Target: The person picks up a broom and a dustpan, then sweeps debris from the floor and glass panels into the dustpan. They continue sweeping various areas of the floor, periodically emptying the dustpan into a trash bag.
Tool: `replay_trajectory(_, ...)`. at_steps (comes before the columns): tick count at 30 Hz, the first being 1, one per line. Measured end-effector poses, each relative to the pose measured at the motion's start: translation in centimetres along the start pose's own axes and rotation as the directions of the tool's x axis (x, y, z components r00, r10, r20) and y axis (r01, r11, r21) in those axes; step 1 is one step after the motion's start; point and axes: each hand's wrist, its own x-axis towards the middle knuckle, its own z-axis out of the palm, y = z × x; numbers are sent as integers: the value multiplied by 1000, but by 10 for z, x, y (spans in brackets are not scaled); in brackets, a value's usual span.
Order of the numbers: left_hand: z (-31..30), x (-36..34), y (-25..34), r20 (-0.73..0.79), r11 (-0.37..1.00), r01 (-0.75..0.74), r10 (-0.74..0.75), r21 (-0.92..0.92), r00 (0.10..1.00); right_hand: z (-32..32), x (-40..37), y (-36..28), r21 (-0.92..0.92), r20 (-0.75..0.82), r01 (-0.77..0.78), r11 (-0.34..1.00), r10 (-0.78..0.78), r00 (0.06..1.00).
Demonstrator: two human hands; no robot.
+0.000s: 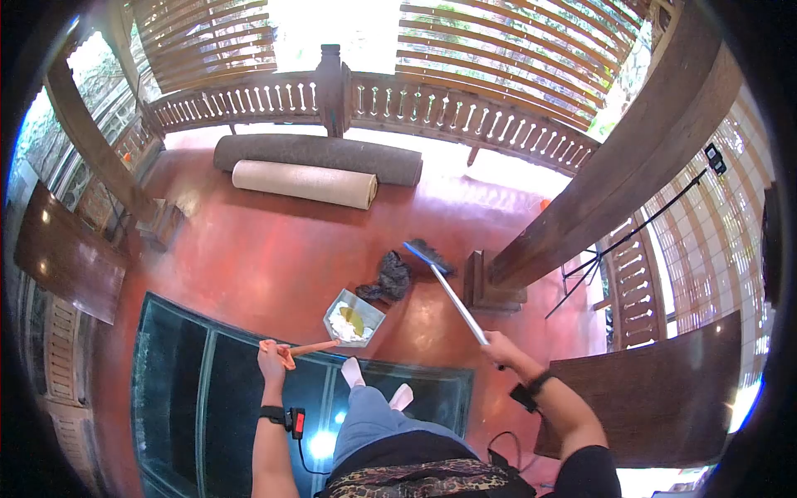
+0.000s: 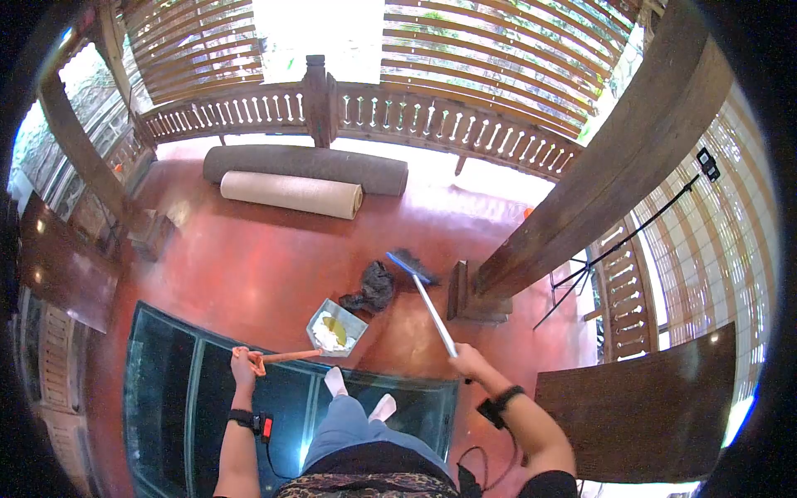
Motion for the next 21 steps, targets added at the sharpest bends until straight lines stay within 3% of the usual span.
replay_trajectory(2,18,-4,2,34,990,-11,6,137,999,43,55,31,-185,-60,24,983,-35,998)
replay_trajectory(4,32,-9,12,59,945,44,-67,324,996,70,71,28,-255,-32,-83,963,78,996)
replay_trajectory(5,33,-7,5,57,917,-7,-17,399,998,86,66,26,-274,-84,-38,961,15,996)
replay_trajectory(7,39,-7,0,65,833,-98,74,545,995,97,51,15,-172,41,-101,980,110,993)
replay_trajectory(10,43,-19,16,44,806,-20,-8,591,999,92,13,-1,-251,140,-89,964,127,982)
replay_trajectory(13,38,-22,22,39,778,-3,-27,628,999,100,-23,-4,-308,200,9,951,55,978)
replay_trajectory(14,37,-22,21,38,772,-4,-26,636,999,111,-31,3,-350,198,109,931,-40,979)
replay_trajectory(17,33,-19,14,19,762,-34,29,647,999,115,-81,-27,-298,322,73,952,28,946)
replay_trajectory(21,25,-15,11,6,763,-4,0,646,1000,125,-148,-57,-246,404,108,963,1,915)
